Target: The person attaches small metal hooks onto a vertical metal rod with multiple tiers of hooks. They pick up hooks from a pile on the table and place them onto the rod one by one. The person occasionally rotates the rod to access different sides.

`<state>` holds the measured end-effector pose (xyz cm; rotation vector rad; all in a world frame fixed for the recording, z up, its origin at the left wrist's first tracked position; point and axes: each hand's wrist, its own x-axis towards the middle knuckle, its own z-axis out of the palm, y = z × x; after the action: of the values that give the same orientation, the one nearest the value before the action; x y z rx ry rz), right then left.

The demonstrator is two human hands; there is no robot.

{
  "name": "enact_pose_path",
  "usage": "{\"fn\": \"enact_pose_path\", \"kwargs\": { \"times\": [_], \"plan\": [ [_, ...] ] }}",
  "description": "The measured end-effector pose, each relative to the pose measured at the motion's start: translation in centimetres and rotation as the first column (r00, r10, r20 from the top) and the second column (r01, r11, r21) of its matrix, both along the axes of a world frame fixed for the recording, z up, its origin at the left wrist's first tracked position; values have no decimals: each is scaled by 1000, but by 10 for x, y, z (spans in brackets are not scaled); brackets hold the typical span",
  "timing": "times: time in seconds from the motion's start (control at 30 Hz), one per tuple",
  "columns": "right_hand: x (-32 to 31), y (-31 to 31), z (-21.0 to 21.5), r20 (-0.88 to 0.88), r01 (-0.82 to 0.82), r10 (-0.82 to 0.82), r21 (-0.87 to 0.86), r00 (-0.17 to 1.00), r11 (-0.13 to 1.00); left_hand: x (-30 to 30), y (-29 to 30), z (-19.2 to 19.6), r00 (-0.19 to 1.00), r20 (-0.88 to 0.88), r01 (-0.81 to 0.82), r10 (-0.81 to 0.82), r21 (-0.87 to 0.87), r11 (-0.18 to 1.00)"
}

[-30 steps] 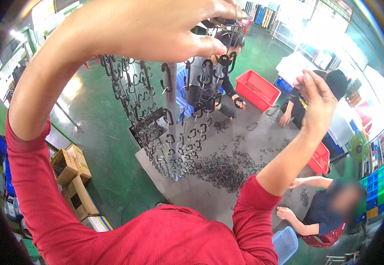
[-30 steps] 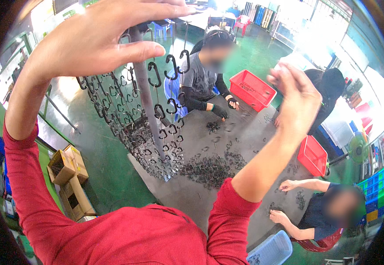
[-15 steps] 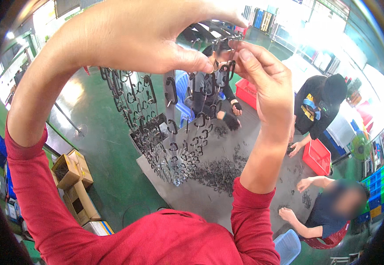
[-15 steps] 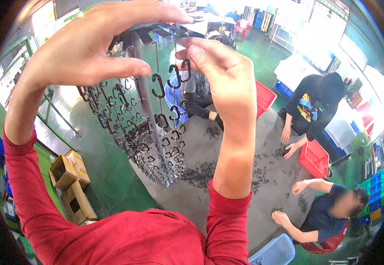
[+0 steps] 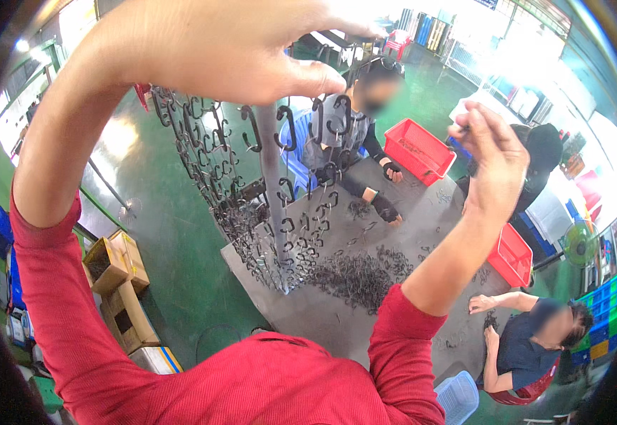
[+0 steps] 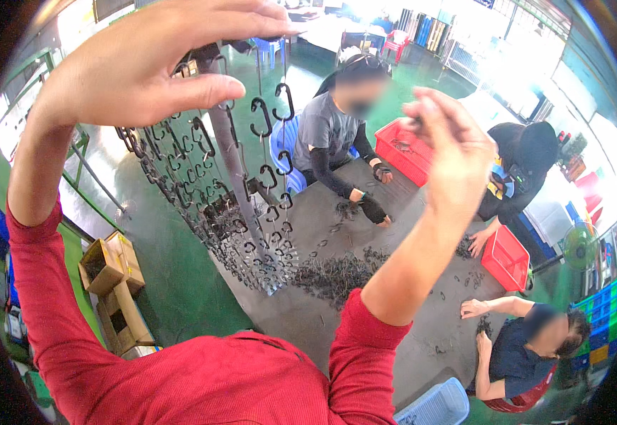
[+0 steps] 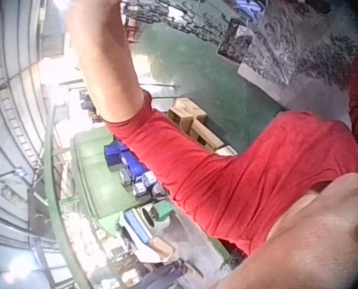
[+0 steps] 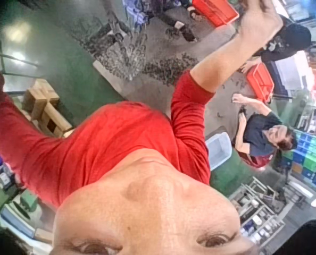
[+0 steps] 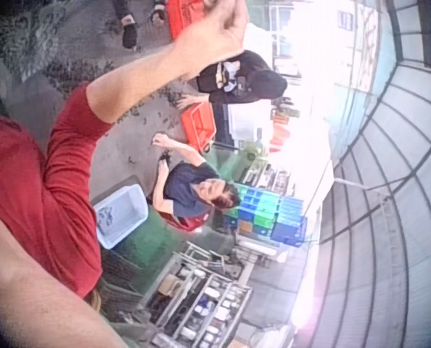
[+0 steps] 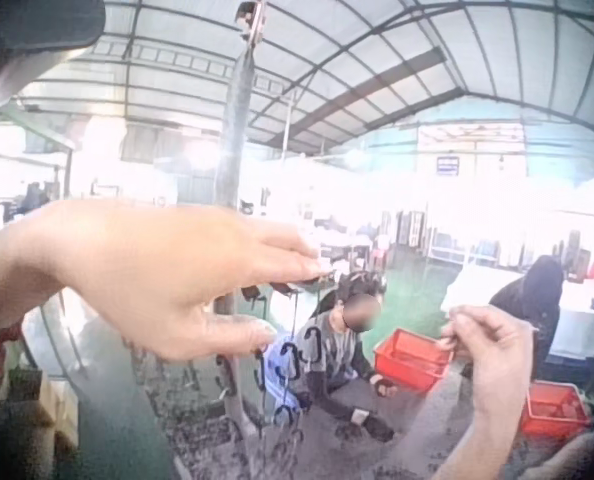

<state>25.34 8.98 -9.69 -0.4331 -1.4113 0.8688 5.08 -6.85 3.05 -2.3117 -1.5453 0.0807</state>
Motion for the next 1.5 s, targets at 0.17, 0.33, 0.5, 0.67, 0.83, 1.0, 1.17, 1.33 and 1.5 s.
{"fn": "enact_pose_path", "kwargs": {
  "times": [0.17, 0.33, 0.5, 0.67, 0.83, 1.0, 1.17, 1.33, 1.5],
  "plan": [
    [33, 23, -4, 483, 689, -809, 460, 333, 559, -15, 16, -6, 943, -47, 334, -331, 132, 933],
    [-40, -13, 6, 161, -132, 91, 263, 983, 956, 2, -5, -3, 977, 163, 120, -138, 112, 986],
    [-70, -25, 11, 48, -404, 401, 137, 915, 905, -7, 3, -2, 946, 194, 252, -261, 69, 965],
    [-72, -25, 10, 16, -358, 361, 179, 932, 916, -13, 5, -6, 896, 170, 399, -411, 99, 911],
    [-39, -18, -1, -108, -158, 166, 79, 980, 984, -5, 2, -9, 968, 28, 243, -249, 141, 960],
    [45, 33, -12, 192, 402, -387, -50, 902, 914, 5, 8, -10, 974, 132, 171, -184, 101, 980],
    [26, 16, -8, 499, 631, -751, 427, 433, 648, 16, -6, -6, 970, 212, 101, -120, 100, 990],
    [-54, -21, 5, 110, -335, 320, 166, 941, 928, 8, -14, -5, 963, 170, 198, -209, 79, 977],
    [-66, -33, 11, 49, -507, 505, 97, 862, 856, -1, -18, 4, 947, 153, 285, -283, 12, 959]
  ]
}}
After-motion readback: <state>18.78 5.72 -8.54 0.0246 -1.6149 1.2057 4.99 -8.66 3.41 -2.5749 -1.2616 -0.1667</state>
